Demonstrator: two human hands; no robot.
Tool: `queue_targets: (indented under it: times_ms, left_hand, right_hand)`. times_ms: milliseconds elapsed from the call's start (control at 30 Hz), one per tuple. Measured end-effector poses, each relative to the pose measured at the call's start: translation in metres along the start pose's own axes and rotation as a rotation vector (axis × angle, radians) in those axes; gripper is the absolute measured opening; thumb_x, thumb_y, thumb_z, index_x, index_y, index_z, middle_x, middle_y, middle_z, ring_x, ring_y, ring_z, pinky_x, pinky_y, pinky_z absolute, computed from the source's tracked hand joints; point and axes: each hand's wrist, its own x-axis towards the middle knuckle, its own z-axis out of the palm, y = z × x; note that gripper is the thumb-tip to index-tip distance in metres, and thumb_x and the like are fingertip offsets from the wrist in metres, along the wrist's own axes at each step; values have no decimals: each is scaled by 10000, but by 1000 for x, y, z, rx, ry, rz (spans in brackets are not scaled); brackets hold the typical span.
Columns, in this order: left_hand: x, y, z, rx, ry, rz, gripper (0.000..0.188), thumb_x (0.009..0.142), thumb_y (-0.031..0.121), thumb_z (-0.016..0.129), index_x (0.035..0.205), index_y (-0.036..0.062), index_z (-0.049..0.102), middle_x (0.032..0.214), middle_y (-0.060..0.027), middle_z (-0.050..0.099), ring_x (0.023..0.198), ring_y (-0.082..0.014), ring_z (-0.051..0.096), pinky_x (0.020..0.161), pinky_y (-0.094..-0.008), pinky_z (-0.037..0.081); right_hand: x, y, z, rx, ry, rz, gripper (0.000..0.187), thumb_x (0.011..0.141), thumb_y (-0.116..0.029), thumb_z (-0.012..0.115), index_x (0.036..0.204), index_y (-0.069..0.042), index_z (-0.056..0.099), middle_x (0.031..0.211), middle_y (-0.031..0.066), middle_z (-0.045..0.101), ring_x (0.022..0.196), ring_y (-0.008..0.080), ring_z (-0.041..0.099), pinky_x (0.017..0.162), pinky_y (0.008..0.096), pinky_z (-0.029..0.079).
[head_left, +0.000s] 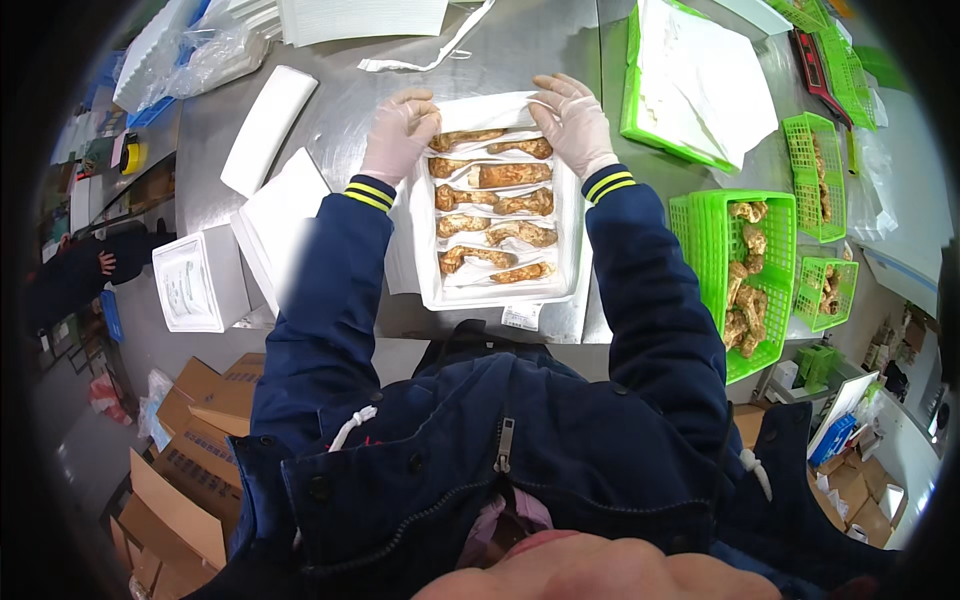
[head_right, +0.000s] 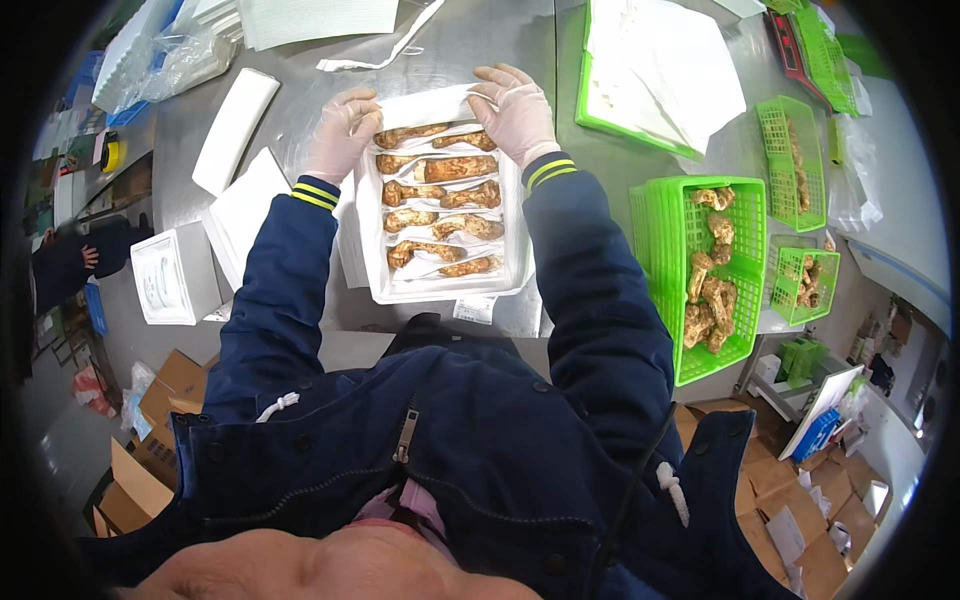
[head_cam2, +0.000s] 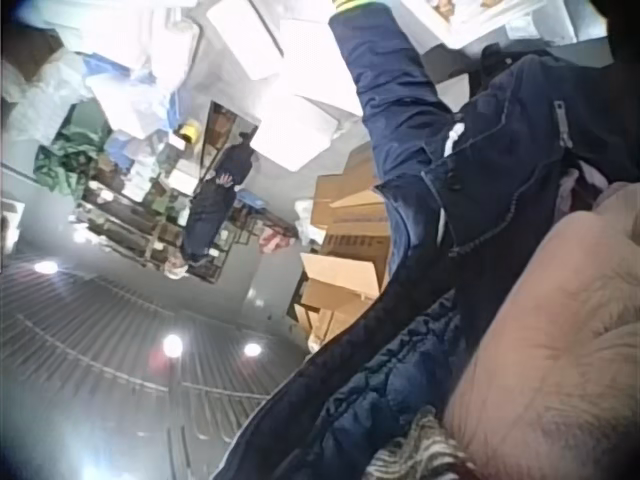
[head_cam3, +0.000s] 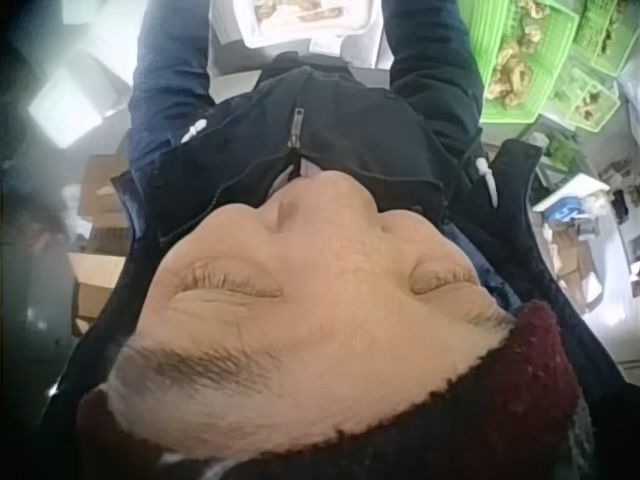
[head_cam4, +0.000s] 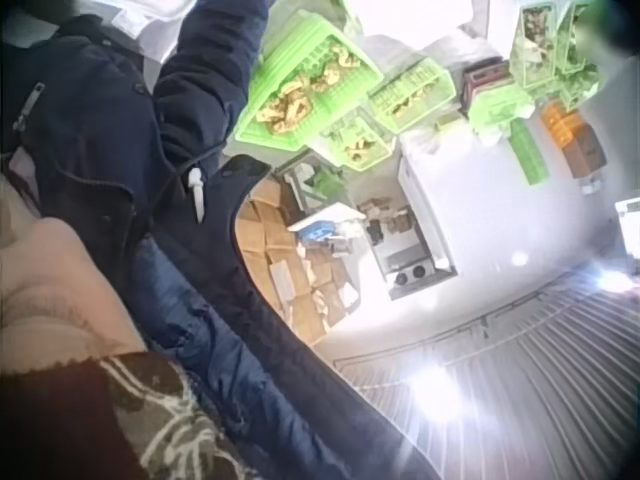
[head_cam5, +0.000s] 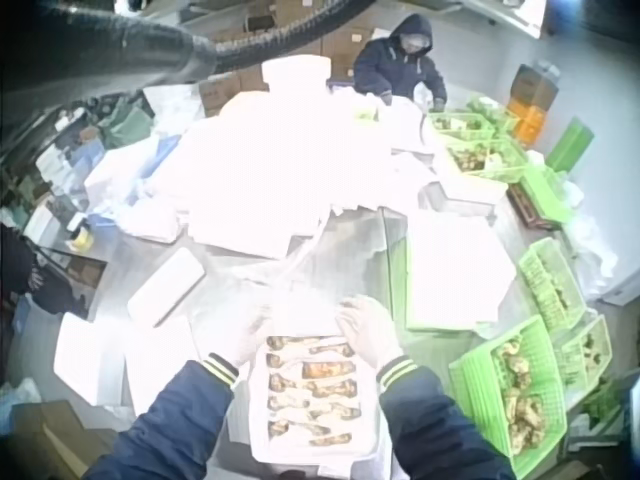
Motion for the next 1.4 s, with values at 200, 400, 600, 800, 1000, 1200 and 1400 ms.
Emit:
queue_targets:
  times_ms: [200, 400, 600, 800, 1000, 1200, 1400]
  left_hand:
    - [-1, -4, 4, 247, 72, 28, 162, 821, 181, 718, 894, 37, 712, 961, -147, 665, 937, -277, 630, 824, -361, 499]
    - [0, 7, 11, 98, 235, 93, 168, 825, 137, 710, 982, 84, 737, 867, -133, 660, 854, -272, 626, 742, -381, 511]
    - [3, -8, -4, 362, 98, 265, 156, 794, 217, 708, 782, 65, 742, 929, -106, 669, 930, -295, 601, 845, -405, 487]
    - [0, 14, 7, 660, 128, 283, 157, 690, 199, 752, 707, 46, 719, 961, -74, 668, 982, -275, 584, 903, -397, 468]
    - [2, 17, 20, 772, 211, 244, 182, 673, 208, 761, 737, 63, 671, 885, -79, 631, 930, -280, 587, 883, -394, 465]
    - [-11, 33, 12, 772, 210, 244, 205, 684, 187, 761, 819, 75, 655, 838, -80, 618, 876, -275, 594, 813, -403, 477]
    - [-29, 32, 17, 926, -66, 415, 225, 759, 196, 656, 971, 134, 614, 869, -19, 612, 848, -190, 618, 773, -319, 481]
  right_hand:
    - [-11, 4, 3, 75, -13, -17, 128, 834, -184, 699, 936, -114, 732, 1169, 43, 681, 1238, 264, 513, 1050, 357, 406]
    - [4, -25, -12, -6, -38, 87, 152, 851, -228, 690, 980, -164, 738, 1013, 92, 701, 1044, 270, 605, 1006, 380, 416]
    - [-2, -6, 2, -20, -42, -53, 119, 840, -215, 658, 896, -152, 742, 1165, 21, 662, 1170, 272, 539, 1050, 388, 374]
    - [-4, -23, 2, -230, -79, -84, 97, 796, -199, 662, 837, -133, 719, 1318, 9, 591, 1324, 231, 426, 1109, 421, 321]
    - [-8, -54, -10, -407, -150, -345, 234, 834, -140, 591, 1060, -152, 650, 1156, 17, 633, 1051, 203, 608, 879, 353, 485]
    - [-1, -59, 19, -405, -334, -330, 242, 833, -131, 578, 1070, -143, 626, 956, 11, 661, 840, 204, 660, 683, 351, 536]
    - [-1, -62, 25, -525, -319, -324, 238, 859, -156, 571, 1090, -162, 628, 968, -2, 672, 850, 201, 665, 691, 361, 526]
